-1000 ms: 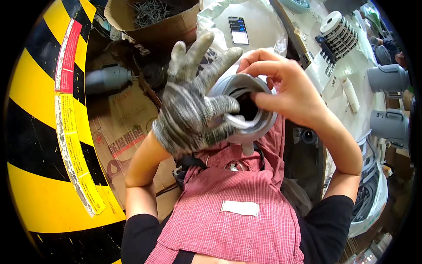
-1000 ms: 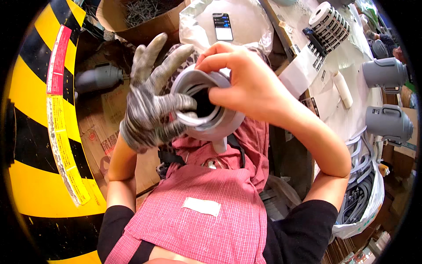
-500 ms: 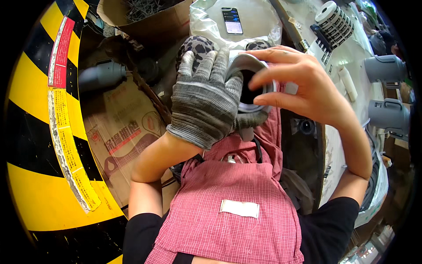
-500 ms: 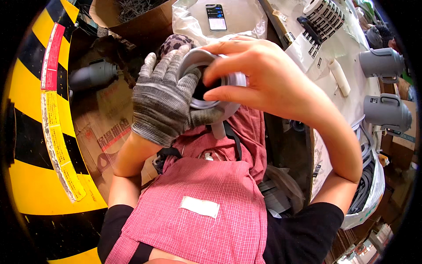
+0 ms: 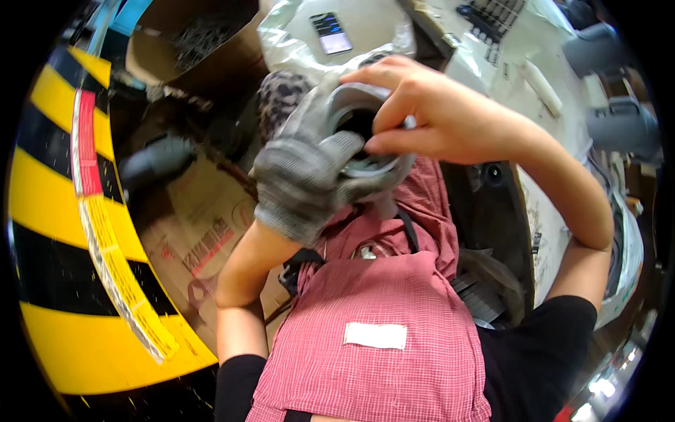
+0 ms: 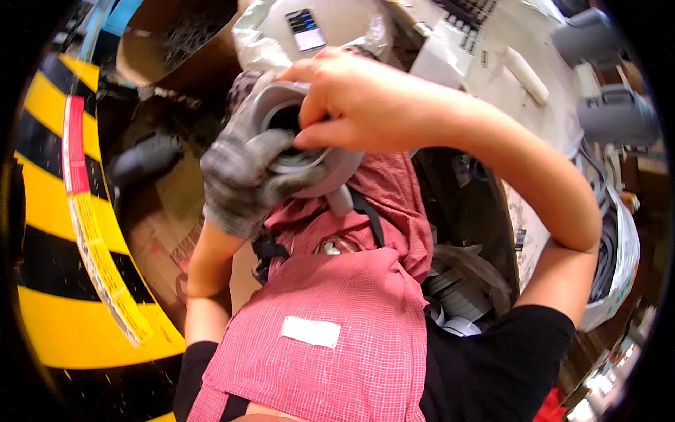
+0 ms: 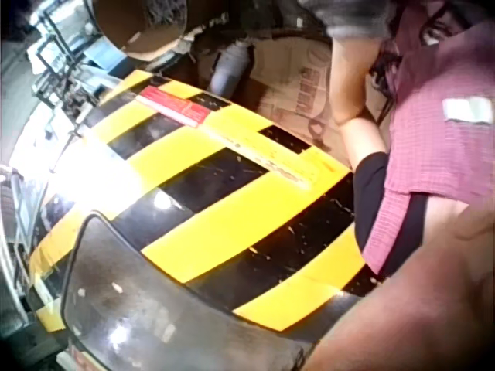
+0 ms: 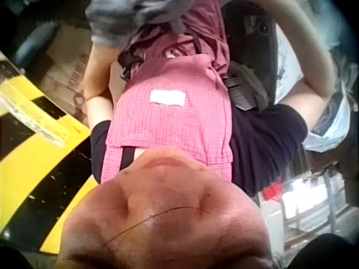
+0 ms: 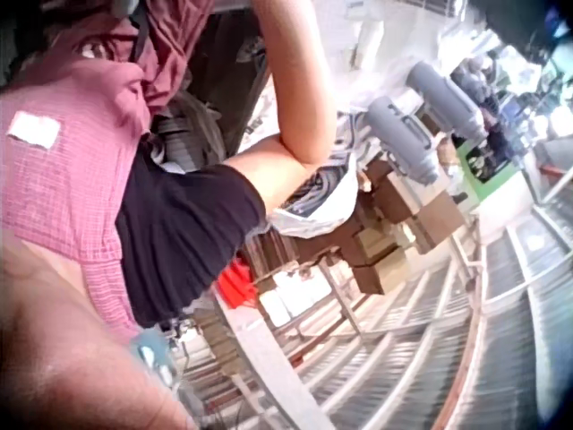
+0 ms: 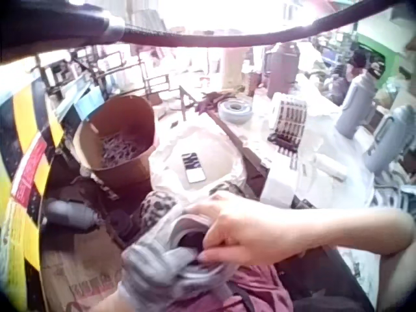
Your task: The person assembles vacuum cleaner components by applying labels to the main body, inserting a internal tube, and attaching circular ring components by hand while working at a workshop table.
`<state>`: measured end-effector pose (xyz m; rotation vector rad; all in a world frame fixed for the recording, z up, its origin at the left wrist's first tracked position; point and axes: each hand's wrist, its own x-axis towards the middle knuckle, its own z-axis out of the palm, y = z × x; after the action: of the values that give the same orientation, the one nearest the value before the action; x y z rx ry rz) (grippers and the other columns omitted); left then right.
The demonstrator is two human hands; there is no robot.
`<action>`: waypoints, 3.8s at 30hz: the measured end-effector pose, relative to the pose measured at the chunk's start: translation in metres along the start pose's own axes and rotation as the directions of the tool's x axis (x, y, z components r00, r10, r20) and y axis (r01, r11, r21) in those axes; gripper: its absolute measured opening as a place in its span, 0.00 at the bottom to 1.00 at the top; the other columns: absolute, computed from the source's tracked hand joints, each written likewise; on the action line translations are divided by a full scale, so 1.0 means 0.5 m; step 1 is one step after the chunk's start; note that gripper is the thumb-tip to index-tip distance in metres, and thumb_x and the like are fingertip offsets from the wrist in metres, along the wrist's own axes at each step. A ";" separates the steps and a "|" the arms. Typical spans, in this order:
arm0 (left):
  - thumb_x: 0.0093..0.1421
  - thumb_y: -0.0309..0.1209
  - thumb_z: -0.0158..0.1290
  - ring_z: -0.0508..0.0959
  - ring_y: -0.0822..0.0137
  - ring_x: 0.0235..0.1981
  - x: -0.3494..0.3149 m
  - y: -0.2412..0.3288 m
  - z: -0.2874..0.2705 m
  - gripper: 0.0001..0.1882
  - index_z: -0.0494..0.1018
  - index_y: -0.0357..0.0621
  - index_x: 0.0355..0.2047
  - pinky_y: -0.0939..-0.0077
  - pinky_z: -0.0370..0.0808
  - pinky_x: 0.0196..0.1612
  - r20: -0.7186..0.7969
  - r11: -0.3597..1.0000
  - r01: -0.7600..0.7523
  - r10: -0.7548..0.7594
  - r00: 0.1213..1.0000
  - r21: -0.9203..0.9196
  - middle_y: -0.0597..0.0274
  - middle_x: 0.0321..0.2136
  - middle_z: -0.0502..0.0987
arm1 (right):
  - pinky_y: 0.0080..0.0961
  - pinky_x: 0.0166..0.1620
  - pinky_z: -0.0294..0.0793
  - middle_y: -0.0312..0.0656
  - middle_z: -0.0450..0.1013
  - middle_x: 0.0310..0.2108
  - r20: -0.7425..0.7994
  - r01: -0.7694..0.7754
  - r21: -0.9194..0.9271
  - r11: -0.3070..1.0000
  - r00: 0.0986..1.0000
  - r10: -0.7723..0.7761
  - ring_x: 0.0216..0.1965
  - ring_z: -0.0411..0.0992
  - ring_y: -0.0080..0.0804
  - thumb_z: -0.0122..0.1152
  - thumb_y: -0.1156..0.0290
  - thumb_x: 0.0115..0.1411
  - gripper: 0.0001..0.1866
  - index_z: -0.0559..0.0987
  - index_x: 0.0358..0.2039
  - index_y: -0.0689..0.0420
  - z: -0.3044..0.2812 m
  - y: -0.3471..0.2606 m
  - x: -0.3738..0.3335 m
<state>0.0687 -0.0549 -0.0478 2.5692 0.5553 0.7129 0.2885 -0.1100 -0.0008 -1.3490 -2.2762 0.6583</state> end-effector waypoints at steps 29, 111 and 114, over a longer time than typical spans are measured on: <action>0.50 0.22 0.57 0.78 0.56 0.53 0.006 0.048 0.086 0.35 0.68 0.35 0.61 0.65 0.72 0.61 0.068 0.782 0.336 -0.355 0.933 -0.525 0.49 0.53 0.77 | 0.35 0.54 0.74 0.49 0.72 0.55 -0.267 -0.203 -0.265 0.943 0.955 0.130 0.53 0.70 0.46 0.66 0.73 0.45 0.03 0.85 0.22 0.57 0.103 -0.015 -0.048; 0.55 0.31 0.61 0.72 0.51 0.59 -0.036 0.027 0.083 0.32 0.70 0.39 0.60 0.55 0.62 0.67 0.073 0.596 0.337 -0.421 0.904 -0.729 0.49 0.58 0.72 | 0.43 0.66 0.62 0.59 0.65 0.64 -0.105 -0.030 -0.011 0.999 0.994 0.029 0.64 0.61 0.56 0.66 0.70 0.57 0.08 0.85 0.30 0.61 0.067 -0.021 -0.073; 0.57 0.32 0.58 0.71 0.50 0.61 -0.036 0.022 0.071 0.30 0.70 0.41 0.61 0.48 0.60 0.66 0.024 0.940 0.190 -0.191 0.981 -0.285 0.48 0.59 0.72 | 0.36 0.53 0.74 0.47 0.70 0.60 -0.312 -0.065 -0.016 0.998 0.948 0.057 0.54 0.72 0.48 0.71 0.69 0.55 0.11 0.81 0.35 0.57 0.065 -0.048 -0.082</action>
<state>0.0770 -0.0827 -0.0775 2.2122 0.6411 0.6763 0.2718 -0.1626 -0.0170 -1.4286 -2.0036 0.4011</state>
